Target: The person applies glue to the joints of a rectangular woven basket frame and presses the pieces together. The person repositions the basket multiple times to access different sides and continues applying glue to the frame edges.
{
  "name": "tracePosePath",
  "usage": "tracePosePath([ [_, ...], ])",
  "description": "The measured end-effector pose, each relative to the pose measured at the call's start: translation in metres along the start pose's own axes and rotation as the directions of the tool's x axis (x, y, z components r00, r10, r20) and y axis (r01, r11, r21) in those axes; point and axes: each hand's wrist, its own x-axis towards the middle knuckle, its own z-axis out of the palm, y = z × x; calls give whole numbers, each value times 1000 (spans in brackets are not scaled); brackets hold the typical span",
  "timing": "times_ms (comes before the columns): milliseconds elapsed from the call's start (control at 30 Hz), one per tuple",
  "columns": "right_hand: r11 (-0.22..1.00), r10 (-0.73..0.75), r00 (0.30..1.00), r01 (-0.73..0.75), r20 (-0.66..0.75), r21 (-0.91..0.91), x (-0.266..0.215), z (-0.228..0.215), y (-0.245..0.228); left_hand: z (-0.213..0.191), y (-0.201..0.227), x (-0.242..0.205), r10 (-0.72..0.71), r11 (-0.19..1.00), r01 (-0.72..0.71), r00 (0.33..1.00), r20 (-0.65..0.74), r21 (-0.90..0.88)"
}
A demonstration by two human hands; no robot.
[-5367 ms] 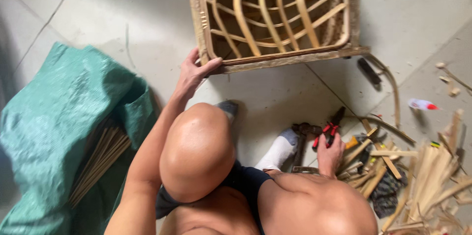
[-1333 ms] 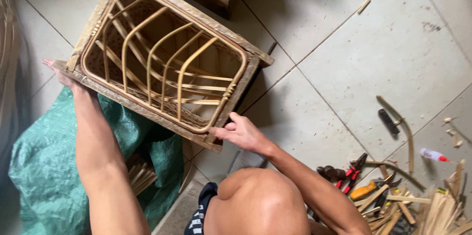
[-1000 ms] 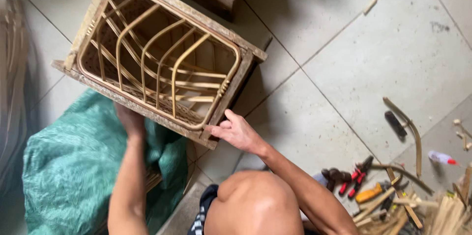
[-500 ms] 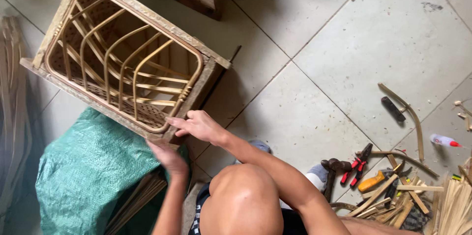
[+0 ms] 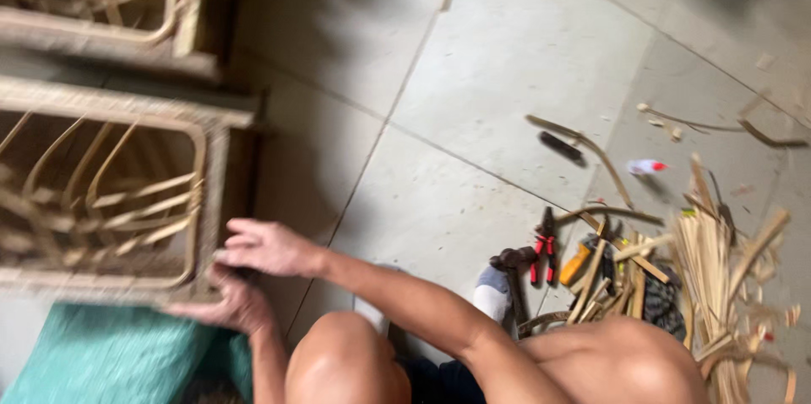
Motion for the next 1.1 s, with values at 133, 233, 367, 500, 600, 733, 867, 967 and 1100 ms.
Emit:
tracePosePath([
  [133, 990, -132, 990, 128, 54, 62, -18, -9, -30, -9, -44, 43, 244, 950, -240, 970, 6, 200],
  [233, 978, -198, 980, 196, 26, 66, -44, -18, -60, -10, -51, 68, 288, 931, -284, 957, 16, 228],
  [367, 888, -342, 932, 277, 123, 367, -88, -21, -116, -13, -10, 81, 174, 982, -181, 978, 115, 57],
  [500, 904, -387, 899, 328, 202, 274, -144, -15, -149, -8, 40, 5, 130, 982, -60, 903, 410, -178],
  [600, 918, -395, 886, 387, 242, 83, -173, -5, -166, -12, 77, -48, 107, 986, 13, 706, 700, -164],
  [733, 838, -344, 898, 425, 273, -343, -181, 20, -177, -29, 94, -90, 42, 997, 39, 479, 877, -69],
  [867, 568, -244, 929, 369, 277, -735, -157, 22, -192, -35, 87, -95, 1, 999, 37, 380, 925, -17],
  [967, 447, -83, 972, 233, 219, -864, -158, -9, -205, -35, 78, -97, -15, 999, 49, 309, 951, 0],
  [1100, 89, -4, 982, 188, 188, -978, -213, -65, -227, -35, 76, -124, -29, 997, 73, 205, 978, 14],
])
